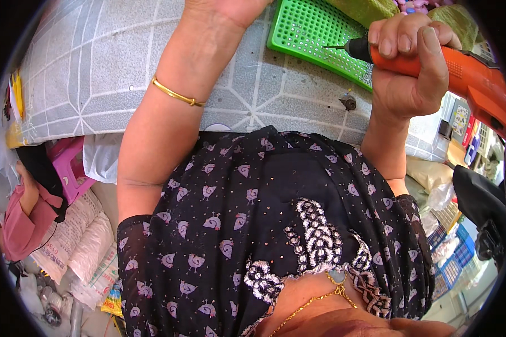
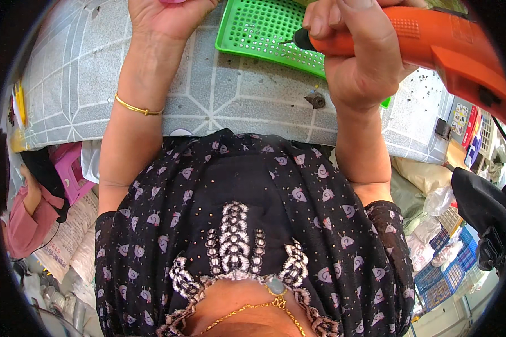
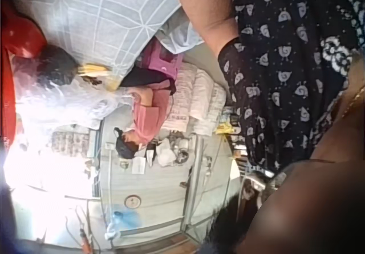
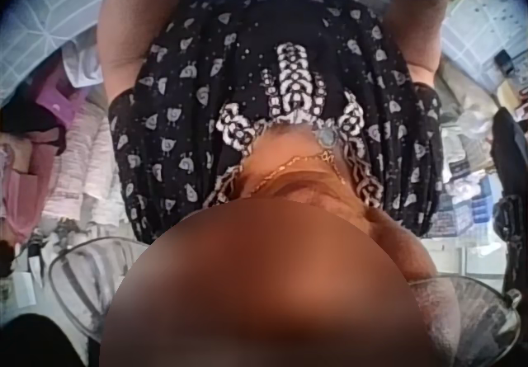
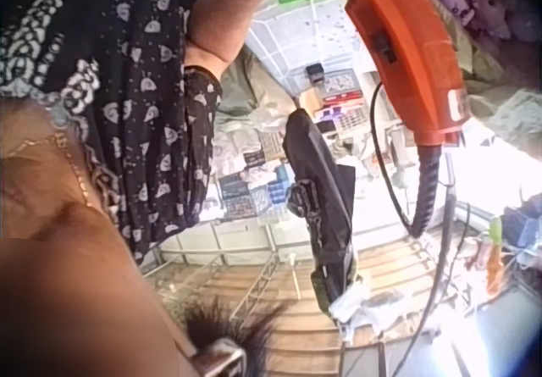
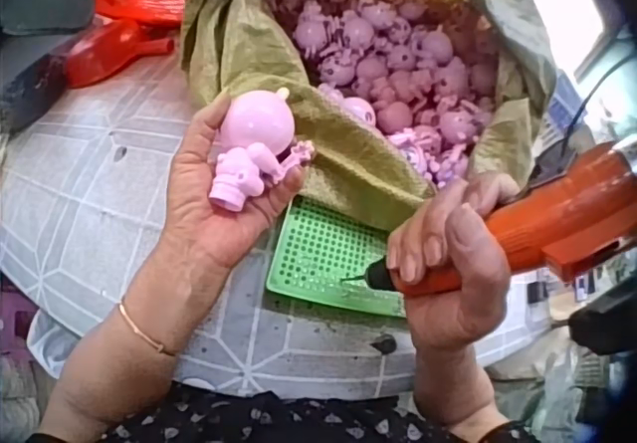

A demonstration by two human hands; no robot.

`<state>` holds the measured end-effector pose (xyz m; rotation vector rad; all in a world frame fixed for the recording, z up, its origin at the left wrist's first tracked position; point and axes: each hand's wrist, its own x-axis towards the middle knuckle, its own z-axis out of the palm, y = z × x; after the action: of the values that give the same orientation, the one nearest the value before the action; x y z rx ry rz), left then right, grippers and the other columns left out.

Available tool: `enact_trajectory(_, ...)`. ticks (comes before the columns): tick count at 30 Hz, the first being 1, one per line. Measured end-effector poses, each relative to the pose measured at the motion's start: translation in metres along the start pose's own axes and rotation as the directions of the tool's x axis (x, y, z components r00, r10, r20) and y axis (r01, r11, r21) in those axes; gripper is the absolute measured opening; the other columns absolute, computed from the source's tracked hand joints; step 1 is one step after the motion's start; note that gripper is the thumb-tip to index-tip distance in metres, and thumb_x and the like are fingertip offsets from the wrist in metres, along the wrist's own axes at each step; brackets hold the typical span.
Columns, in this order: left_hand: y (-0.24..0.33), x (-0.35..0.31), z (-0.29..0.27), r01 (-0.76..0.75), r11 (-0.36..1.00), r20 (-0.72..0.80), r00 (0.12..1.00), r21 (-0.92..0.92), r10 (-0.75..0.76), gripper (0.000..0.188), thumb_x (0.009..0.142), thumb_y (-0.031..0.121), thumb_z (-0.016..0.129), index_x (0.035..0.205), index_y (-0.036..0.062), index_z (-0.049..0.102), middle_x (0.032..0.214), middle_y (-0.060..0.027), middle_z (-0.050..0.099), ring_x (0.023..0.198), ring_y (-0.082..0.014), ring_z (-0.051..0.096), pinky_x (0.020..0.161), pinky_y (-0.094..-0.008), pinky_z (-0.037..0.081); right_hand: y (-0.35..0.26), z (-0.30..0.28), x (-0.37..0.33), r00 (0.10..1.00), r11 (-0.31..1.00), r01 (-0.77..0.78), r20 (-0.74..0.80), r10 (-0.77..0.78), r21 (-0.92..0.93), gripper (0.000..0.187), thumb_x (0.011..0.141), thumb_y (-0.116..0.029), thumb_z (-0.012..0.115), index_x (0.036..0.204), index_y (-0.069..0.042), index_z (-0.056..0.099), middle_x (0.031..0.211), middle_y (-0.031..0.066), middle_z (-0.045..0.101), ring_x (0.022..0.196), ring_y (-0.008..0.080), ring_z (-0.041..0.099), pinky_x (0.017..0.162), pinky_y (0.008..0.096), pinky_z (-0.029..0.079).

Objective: Using an electric screwdriver to assemble components of small pink plastic toy pigs.

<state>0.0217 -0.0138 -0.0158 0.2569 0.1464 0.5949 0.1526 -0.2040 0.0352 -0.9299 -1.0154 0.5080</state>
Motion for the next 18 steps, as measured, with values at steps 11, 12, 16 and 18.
enact_trajectory(11, -0.002, 0.0, 0.003, -0.008, 0.999, 0.032, 0.999, 0.032, 0.007, 0.042, 0.092, 0.039, 0.073, 0.121, 0.0087, 0.066, 0.105, -0.013, 0.072, 0.094, -0.0329, 0.071, 0.069, -0.0466, 0.064, -0.012, -0.014, 0.007, 0.999, 0.991, -0.037, -0.025, 0.041, 0.131, 0.011, 0.099, -0.017, 0.053, 0.093, -0.014, 0.062, 0.08, 0.002, 0.051, 0.072, 0.0174, 0.049, 0.073, 0.0383, 0.041)
enact_trajectory(12, -0.005, 0.002, -0.002, -0.003, 0.999, 0.04, 0.999, 0.037, 0.002, 0.042, 0.093, 0.04, 0.073, 0.121, 0.009, 0.066, 0.104, -0.0122, 0.072, 0.091, -0.032, 0.071, 0.067, -0.0456, 0.064, -0.017, -0.014, 0.009, 0.999, 0.992, -0.029, -0.026, 0.033, 0.126, 0.011, 0.099, -0.017, 0.053, 0.093, -0.014, 0.062, 0.08, 0.002, 0.051, 0.072, 0.0174, 0.049, 0.073, 0.0383, 0.041)
enact_trajectory(16, -0.01, -0.004, 0.016, -0.034, 0.991, -0.01, 0.999, 0.13, 0.036, 0.042, 0.094, 0.039, 0.074, 0.123, 0.0096, 0.066, 0.102, -0.0093, 0.073, 0.085, -0.0268, 0.072, 0.062, -0.041, 0.063, -0.034, -0.015, 0.024, 0.999, 0.974, -0.036, -0.021, 0.042, 0.226, 0.014, 0.098, -0.018, 0.053, 0.093, -0.01, 0.064, 0.08, 0.0009, 0.051, 0.072, 0.0158, 0.048, 0.076, 0.0371, 0.039)
enact_trajectory(18, -0.017, -0.004, 0.022, -0.068, 0.984, -0.022, 0.997, 0.164, 0.072, 0.042, 0.094, 0.038, 0.074, 0.124, 0.009, 0.066, 0.103, -0.0087, 0.073, 0.084, -0.0245, 0.072, 0.06, -0.0383, 0.062, -0.051, -0.015, 0.035, 0.998, 0.96, -0.064, -0.005, 0.068, 0.274, 0.014, 0.095, -0.019, 0.057, 0.093, -0.007, 0.063, 0.081, 0.0008, 0.055, 0.073, 0.015, 0.052, 0.076, 0.0363, 0.039)
